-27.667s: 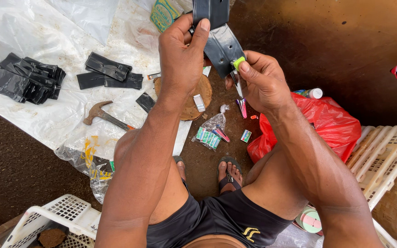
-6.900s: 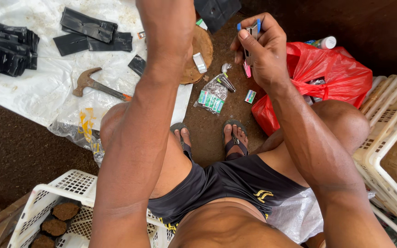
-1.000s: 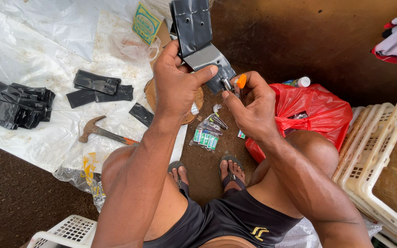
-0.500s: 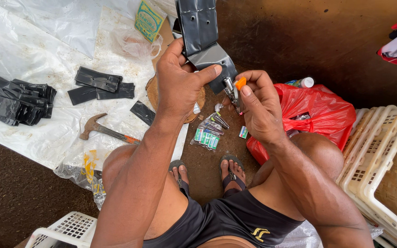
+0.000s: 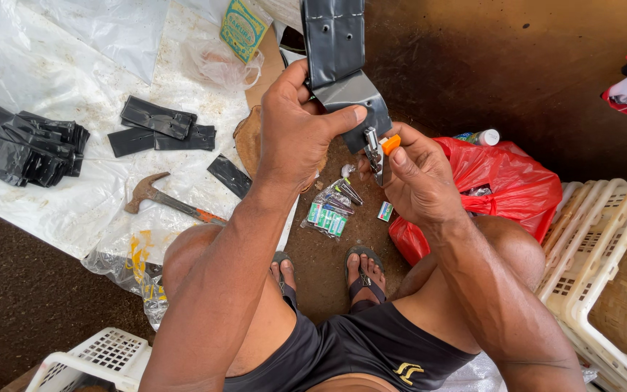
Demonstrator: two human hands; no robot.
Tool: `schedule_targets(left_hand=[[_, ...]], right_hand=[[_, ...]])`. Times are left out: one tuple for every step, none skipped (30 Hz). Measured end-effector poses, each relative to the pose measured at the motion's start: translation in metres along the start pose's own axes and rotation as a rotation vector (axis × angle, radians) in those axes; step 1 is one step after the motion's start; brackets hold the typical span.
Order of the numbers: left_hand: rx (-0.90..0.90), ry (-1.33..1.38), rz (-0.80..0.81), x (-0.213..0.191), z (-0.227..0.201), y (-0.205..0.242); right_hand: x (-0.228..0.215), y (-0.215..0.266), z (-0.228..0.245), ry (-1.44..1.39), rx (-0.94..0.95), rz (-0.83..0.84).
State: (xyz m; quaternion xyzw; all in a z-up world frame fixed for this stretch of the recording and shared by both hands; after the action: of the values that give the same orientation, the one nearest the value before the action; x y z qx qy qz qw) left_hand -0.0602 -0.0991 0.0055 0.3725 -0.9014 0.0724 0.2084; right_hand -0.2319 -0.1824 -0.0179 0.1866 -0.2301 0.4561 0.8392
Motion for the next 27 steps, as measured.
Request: schedule_targets(left_hand=[[-0.002, -0.001, 0.000, 0.0004, 0.0008, 0.0000], [-0.003, -0.003, 0.000, 0.0007, 0.0015, 0.0000], [-0.007, 0.001, 0.001, 0.0011, 0.0022, 0.0003], [-0.011, 0.005, 0.003, 0.0019, 0.0028, 0.0002], [-0.014, 0.008, 0.004, 0.0022, 0.0031, 0.0002], [-0.012, -0.005, 0.007, 0.0018, 0.0030, 0.0005], [-0.009, -0.019, 0.010, 0.0014, 0.0030, 0.0008], [-0.007, -0.033, 0.014, 0.0014, 0.0030, 0.0009], [0.000, -0.035, 0.017, 0.0017, 0.0030, 0.0004], [0.007, -0.038, 0.021, 0.0021, 0.0030, 0.0000], [0.013, -0.040, 0.025, 0.0023, 0.0030, 0.0000], [0.009, -0.041, 0.026, 0.0024, 0.0030, 0.0001], [0.005, -0.042, 0.027, 0.0026, 0.0028, 0.0001], [0.001, -0.043, 0.029, 0.0029, 0.0026, 0.0001], [-0.004, -0.053, 0.028, 0.0028, 0.0023, 0.0004], [-0.008, -0.062, 0.027, 0.0025, 0.0017, 0.0008], [-0.012, -0.072, 0.027, 0.0027, 0.0014, 0.0010], [-0.010, -0.072, 0.028, 0.0029, 0.0010, 0.0012], [-0.007, -0.073, 0.029, 0.0032, 0.0007, 0.0014], [-0.005, -0.074, 0.031, 0.0035, 0.0005, 0.0017], [0.005, -0.075, 0.036, 0.0037, 0.0001, 0.0022], [0.015, -0.076, 0.042, 0.0038, -0.0005, 0.0025], [0.025, -0.077, 0.048, 0.0042, -0.0008, 0.0026], [0.022, -0.071, 0.051, 0.0047, -0.0005, 0.0026], [0.019, -0.065, 0.054, 0.0052, -0.0002, 0.0024], [0.015, -0.059, 0.058, 0.0057, 0.0003, 0.0022], [0.012, -0.055, 0.058, 0.0061, 0.0007, 0.0028]], right_hand=[[-0.0010, 0.0005, -0.0007, 0.003, 0.003, -0.009], [-0.0014, 0.0006, -0.0011, 0.009, 0.000, -0.011], [-0.0015, 0.0008, -0.0012, 0.015, -0.003, -0.013], [-0.0017, 0.0006, -0.0012, 0.022, -0.007, -0.015], [-0.0016, 0.0005, -0.0010, 0.027, -0.014, -0.020], [-0.0012, 0.0007, -0.0012, 0.032, -0.020, -0.026], [-0.0009, 0.0007, -0.0013, 0.037, -0.026, -0.032], [-0.0011, 0.0007, -0.0013, 0.033, -0.024, -0.040], [-0.0015, 0.0006, -0.0012, 0.029, -0.022, -0.048], [-0.0018, 0.0009, -0.0014, 0.025, -0.019, -0.057], [-0.0019, 0.0012, -0.0014, 0.038, -0.024, -0.058], [-0.0021, 0.0010, -0.0012, 0.050, -0.031, -0.059], [-0.0022, 0.0011, -0.0009, 0.063, -0.037, -0.061], [-0.0022, 0.0015, -0.0006, 0.059, -0.036, -0.057], [-0.0020, 0.0020, -0.0001, 0.055, -0.036, -0.052], [-0.0017, 0.0025, 0.0004, 0.051, -0.036, -0.048], [-0.0013, 0.0027, 0.0010, 0.054, -0.042, -0.047], [-0.0008, 0.0030, 0.0013, 0.056, -0.047, -0.047], [-0.0003, 0.0032, 0.0016, 0.058, -0.052, -0.046], [0.0001, 0.0033, 0.0019, 0.064, -0.056, -0.048], [0.0005, 0.0035, 0.0023, 0.069, -0.060, -0.049], [0.0009, 0.0034, 0.0028, 0.075, -0.065, -0.051], [0.0010, 0.0033, 0.0033, 0.081, -0.070, -0.056], [0.0012, 0.0036, 0.0034, 0.086, -0.075, -0.061], [0.0012, 0.0037, 0.0034, 0.092, -0.080, -0.067], [0.0014, 0.0039, 0.0032, 0.089, -0.083, -0.070], [0.0015, 0.0040, 0.0029, 0.086, -0.086, -0.074]])
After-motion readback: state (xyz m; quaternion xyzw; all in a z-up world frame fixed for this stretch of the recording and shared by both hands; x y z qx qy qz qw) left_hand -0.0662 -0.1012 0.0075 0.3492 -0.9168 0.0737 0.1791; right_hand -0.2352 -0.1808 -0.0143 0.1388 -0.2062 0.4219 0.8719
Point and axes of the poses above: each hand's wrist, its own y-axis away from the middle knuckle, its own x-axis out of the palm, z = x × y, the point moved 3 cm from there along -y, towards the middle knuckle, and after that the axes turned 6 degrees about -z, right-handed, at the moved point
